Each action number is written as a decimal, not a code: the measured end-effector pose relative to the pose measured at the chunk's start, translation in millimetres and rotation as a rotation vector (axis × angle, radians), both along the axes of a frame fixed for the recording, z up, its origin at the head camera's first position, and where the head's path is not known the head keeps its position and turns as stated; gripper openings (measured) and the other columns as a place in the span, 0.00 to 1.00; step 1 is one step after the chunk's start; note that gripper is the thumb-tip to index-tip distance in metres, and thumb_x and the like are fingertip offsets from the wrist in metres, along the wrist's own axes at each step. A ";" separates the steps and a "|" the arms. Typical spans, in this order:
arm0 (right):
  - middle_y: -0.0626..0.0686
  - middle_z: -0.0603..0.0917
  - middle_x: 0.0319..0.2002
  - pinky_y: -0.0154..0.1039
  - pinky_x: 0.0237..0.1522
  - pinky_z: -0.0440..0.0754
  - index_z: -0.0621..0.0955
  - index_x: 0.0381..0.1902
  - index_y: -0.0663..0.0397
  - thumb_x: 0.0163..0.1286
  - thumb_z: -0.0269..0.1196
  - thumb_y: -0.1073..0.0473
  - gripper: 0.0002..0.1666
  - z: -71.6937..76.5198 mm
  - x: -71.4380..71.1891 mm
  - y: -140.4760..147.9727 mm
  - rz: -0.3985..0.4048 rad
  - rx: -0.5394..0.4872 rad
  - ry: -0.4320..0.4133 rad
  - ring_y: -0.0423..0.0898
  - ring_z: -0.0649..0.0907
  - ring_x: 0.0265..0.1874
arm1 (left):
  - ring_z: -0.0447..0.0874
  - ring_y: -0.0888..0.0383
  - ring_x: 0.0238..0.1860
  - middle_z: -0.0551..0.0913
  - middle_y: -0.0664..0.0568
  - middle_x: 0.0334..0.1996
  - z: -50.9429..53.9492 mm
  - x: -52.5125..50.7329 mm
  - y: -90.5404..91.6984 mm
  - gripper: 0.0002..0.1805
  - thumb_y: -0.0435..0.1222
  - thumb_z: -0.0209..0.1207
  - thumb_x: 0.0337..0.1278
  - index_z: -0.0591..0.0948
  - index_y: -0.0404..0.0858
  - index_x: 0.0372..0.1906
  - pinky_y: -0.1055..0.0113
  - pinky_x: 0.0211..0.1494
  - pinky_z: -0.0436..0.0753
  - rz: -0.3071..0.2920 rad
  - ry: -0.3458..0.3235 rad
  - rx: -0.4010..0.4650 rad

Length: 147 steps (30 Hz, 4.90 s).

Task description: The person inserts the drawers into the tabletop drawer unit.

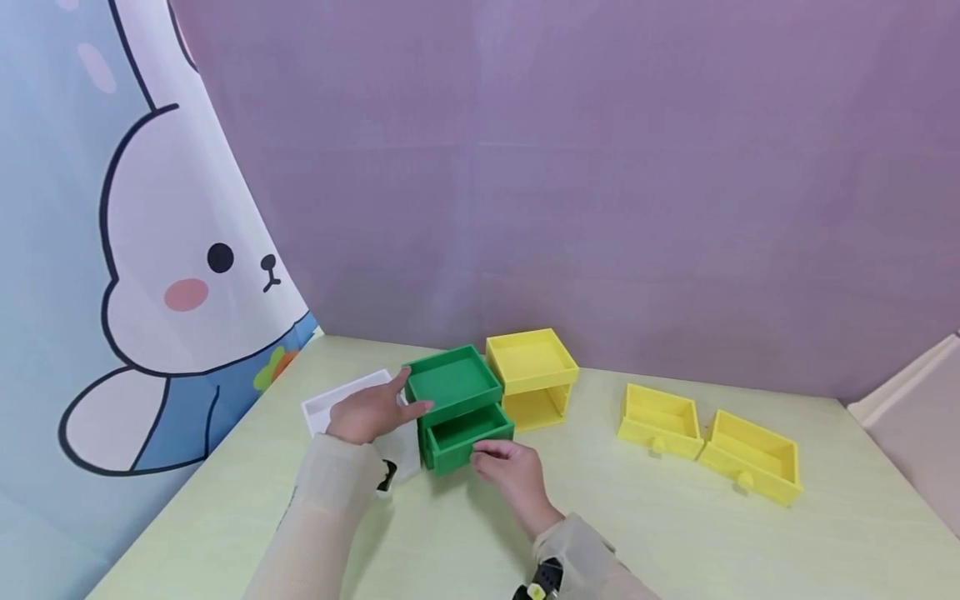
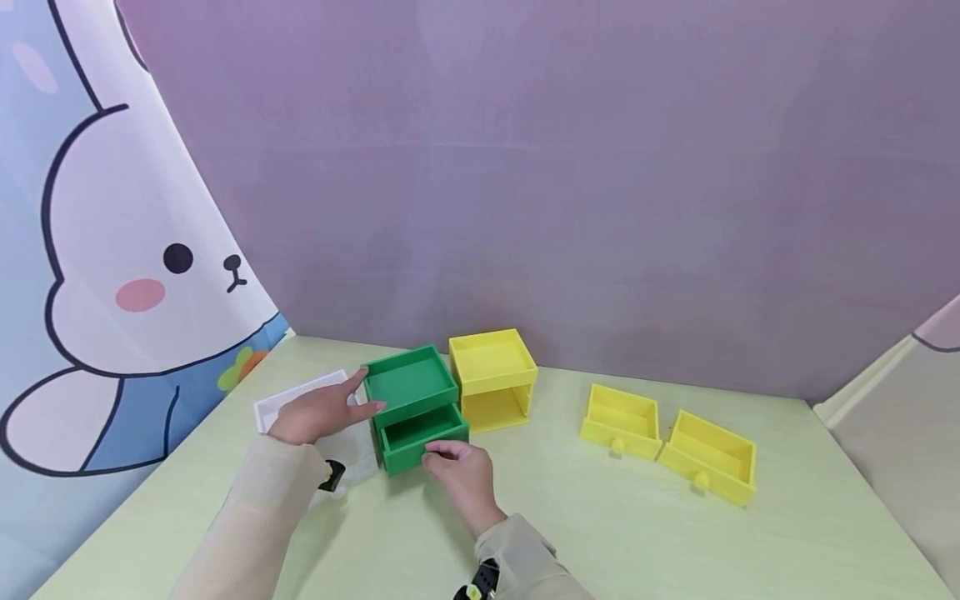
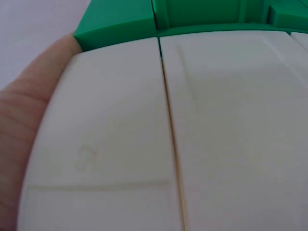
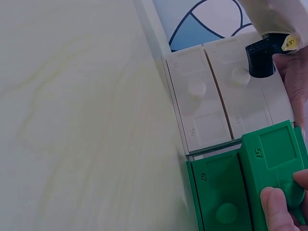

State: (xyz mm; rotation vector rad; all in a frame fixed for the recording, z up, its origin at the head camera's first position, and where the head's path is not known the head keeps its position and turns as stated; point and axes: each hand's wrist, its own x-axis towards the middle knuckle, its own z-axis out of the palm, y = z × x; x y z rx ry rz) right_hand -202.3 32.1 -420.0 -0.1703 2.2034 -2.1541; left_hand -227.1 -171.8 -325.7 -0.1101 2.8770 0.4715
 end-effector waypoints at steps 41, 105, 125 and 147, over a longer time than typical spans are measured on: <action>0.54 0.86 0.28 0.35 0.35 0.81 0.84 0.39 0.73 0.57 0.65 0.68 0.13 2.4 -7.9 -11.4 -0.014 -0.005 0.006 0.39 0.81 0.27 | 0.80 0.48 0.41 0.80 0.40 0.53 -0.8 0.1 -1.6 0.45 0.62 0.52 0.60 0.55 0.44 0.76 0.53 0.37 0.76 -0.019 -0.004 0.014; 0.66 0.85 0.41 0.45 0.40 0.83 0.74 0.58 0.75 0.66 0.61 0.66 0.25 -3.2 -39.0 31.4 0.247 -0.013 -0.102 0.49 0.86 0.33 | 0.71 0.55 0.20 0.76 0.49 0.22 -8.0 -1.4 0.3 0.44 0.60 0.51 0.62 0.54 0.41 0.76 0.63 0.25 0.68 -0.051 0.034 0.033; 0.54 0.85 0.30 0.36 0.39 0.82 0.67 0.57 0.81 0.74 0.53 0.59 0.27 -9.9 -30.4 213.1 -0.100 -0.094 -0.427 0.44 0.86 0.30 | 0.78 0.42 0.51 0.83 0.48 0.47 39.6 -17.9 66.4 0.30 0.59 0.53 0.62 0.73 0.48 0.64 0.44 0.55 0.72 -0.273 0.304 -0.140; 0.54 0.82 0.28 0.33 0.43 0.80 0.82 0.28 0.52 0.73 0.53 0.63 0.14 -22.7 -48.3 233.6 -0.168 -0.430 -0.556 0.45 0.86 0.30 | 0.61 0.44 0.69 0.67 0.46 0.68 19.9 -80.7 65.4 0.31 0.54 0.47 0.69 0.64 0.46 0.72 0.48 0.66 0.63 -0.326 0.047 -0.072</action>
